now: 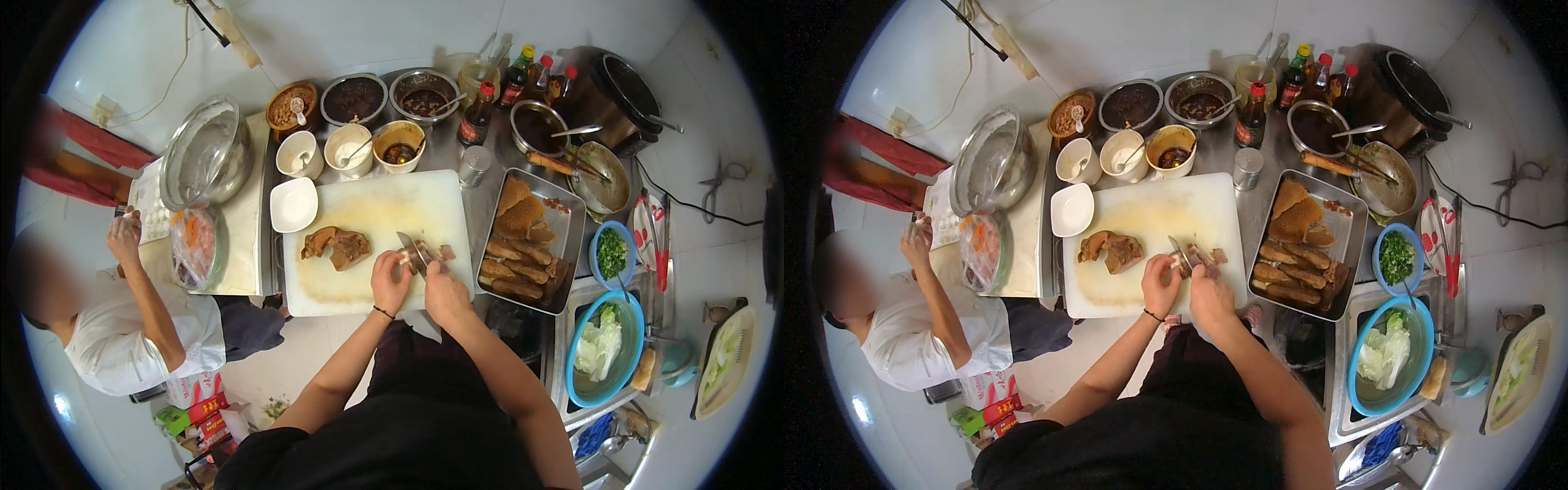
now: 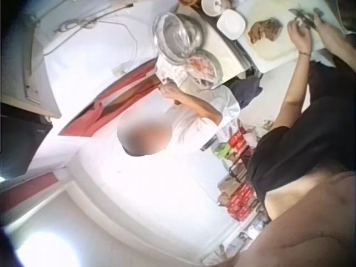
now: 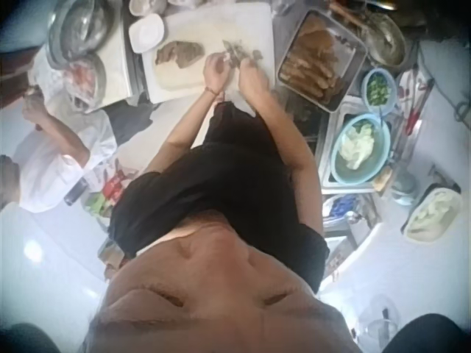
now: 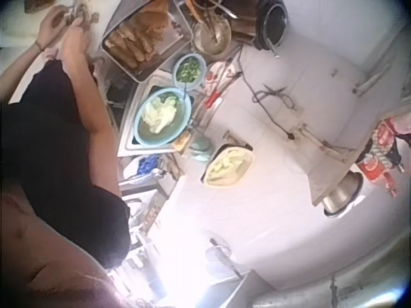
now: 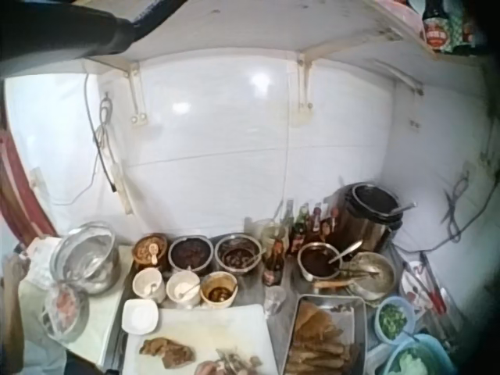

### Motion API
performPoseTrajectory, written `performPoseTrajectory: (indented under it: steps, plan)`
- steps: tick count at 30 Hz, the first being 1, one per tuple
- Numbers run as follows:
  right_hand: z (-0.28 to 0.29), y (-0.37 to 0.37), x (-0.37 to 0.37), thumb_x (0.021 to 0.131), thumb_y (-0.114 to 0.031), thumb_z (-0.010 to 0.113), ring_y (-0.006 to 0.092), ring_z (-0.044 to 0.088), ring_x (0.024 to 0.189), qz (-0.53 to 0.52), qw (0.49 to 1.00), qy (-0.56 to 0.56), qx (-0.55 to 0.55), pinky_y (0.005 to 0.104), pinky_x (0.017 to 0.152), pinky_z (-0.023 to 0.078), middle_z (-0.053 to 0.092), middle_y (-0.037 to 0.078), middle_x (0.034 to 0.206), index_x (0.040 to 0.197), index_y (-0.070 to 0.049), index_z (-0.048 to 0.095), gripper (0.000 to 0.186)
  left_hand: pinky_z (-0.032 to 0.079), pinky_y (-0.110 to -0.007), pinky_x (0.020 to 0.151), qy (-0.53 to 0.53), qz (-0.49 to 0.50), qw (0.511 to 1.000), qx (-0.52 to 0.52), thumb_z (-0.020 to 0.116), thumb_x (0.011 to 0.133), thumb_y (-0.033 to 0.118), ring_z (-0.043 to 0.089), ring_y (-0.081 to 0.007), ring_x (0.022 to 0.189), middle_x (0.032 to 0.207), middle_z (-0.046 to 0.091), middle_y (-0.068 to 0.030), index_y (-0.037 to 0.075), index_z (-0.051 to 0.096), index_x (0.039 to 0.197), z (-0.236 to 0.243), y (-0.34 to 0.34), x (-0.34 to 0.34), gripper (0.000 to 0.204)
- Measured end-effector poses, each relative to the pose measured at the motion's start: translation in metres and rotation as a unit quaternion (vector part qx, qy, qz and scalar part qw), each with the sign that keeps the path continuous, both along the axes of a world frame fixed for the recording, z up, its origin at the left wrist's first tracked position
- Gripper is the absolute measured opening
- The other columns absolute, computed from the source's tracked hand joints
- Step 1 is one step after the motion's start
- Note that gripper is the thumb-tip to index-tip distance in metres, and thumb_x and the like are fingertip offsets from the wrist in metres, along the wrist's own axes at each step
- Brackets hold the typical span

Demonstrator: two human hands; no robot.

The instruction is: The person places a tray of cooked meat on a counter and begins slicing a piece of meat on a white cutting board using a knife. The person cuts the meat into smaller pieces while another individual works in the background.

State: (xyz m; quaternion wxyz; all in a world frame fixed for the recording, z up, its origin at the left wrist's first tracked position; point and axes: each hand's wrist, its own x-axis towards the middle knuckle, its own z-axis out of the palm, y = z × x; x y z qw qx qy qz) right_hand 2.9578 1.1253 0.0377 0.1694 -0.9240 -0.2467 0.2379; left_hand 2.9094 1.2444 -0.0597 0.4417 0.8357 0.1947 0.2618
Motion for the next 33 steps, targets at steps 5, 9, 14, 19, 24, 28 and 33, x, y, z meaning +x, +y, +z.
performPoseTrajectory:
  steps: [5,9,14,19,24,28,33]
  plan:
    - [0.002,0.004,0.0,0.08,-0.006,0.039,0.0423,0.059,0.075,-0.002,0.999,0.035,-0.011,0.048,0.068,0.046,0.059,0.028,0.077,0.093,0.002,0.037,0.015,0.046,-0.027,0.064,0.003,0.004,1.0,0.004,0.061,0.07,0.002,0.055,-0.0184,0.076,0.097,0.055,-0.0083,0.003,0.057,0.09,-0.001,0.001,-0.001,0.021]
    - [0.007,0.005,0.001,0.08,-0.005,0.039,0.0421,0.059,0.077,-0.007,0.999,0.049,-0.009,0.0471,0.07,0.046,0.059,0.028,0.078,0.094,0.002,0.038,0.016,0.046,-0.026,0.064,0.001,0.009,1.0,0.03,0.061,0.07,0.003,0.055,-0.0182,0.076,0.1,0.055,-0.0076,0.003,0.057,0.09,-0.005,0.001,0.0,0.02]
    - [0.012,0.007,0.0,0.079,-0.004,0.04,0.0414,0.059,0.077,-0.006,0.998,0.057,-0.027,0.0468,0.07,0.046,0.059,0.027,0.079,0.094,0.002,0.038,0.017,0.046,-0.031,0.07,0.017,0.012,1.0,0.02,0.061,0.067,0.003,0.054,-0.0252,0.081,0.098,0.056,-0.0106,0.003,0.057,0.088,-0.002,0.001,0.0,0.021]
    - [0.01,0.014,0.0,0.08,-0.004,0.039,0.0402,0.059,0.08,-0.011,0.998,0.061,-0.014,0.046,0.071,0.046,0.06,0.027,0.082,0.094,0.002,0.04,0.015,0.046,-0.027,0.061,0.004,0.004,0.999,0.053,0.062,0.069,0.003,0.054,-0.0189,0.074,0.096,0.056,-0.0075,0.004,0.057,0.089,-0.006,0.005,0.001,0.021]
    - [0.011,0.023,0.005,0.082,-0.006,0.039,0.0384,0.06,0.084,-0.015,0.997,0.069,-0.034,0.0447,0.072,0.047,0.06,0.025,0.088,0.101,0.003,0.042,0.021,0.045,-0.027,0.061,-0.004,-0.001,0.999,0.043,0.062,0.068,0.002,0.053,-0.0193,0.071,0.093,0.056,-0.0083,0.003,0.056,0.088,-0.001,0.005,0.003,0.021]
    - [0.014,0.028,0.007,0.085,-0.011,0.039,0.0354,0.061,0.085,-0.012,0.998,0.043,-0.047,0.0433,0.072,0.048,0.061,0.023,0.09,0.104,0.001,0.041,0.022,0.045,-0.029,0.064,0.02,-0.005,0.999,0.027,0.062,0.067,0.002,0.053,-0.0221,0.072,0.09,0.056,-0.0097,0.002,0.056,0.086,0.004,0.004,0.004,0.02]
    - [-0.01,0.036,0.002,0.089,-0.021,0.037,0.0325,0.063,0.08,-0.022,0.998,0.033,-0.056,0.0425,0.067,0.05,0.063,0.02,0.085,0.096,-0.004,0.04,0.019,0.045,-0.032,0.069,0.031,0.0,0.999,-0.013,0.062,0.066,0.002,0.054,-0.0268,0.077,0.089,0.056,-0.0117,0.001,0.056,0.085,0.009,0.003,0.002,0.02]
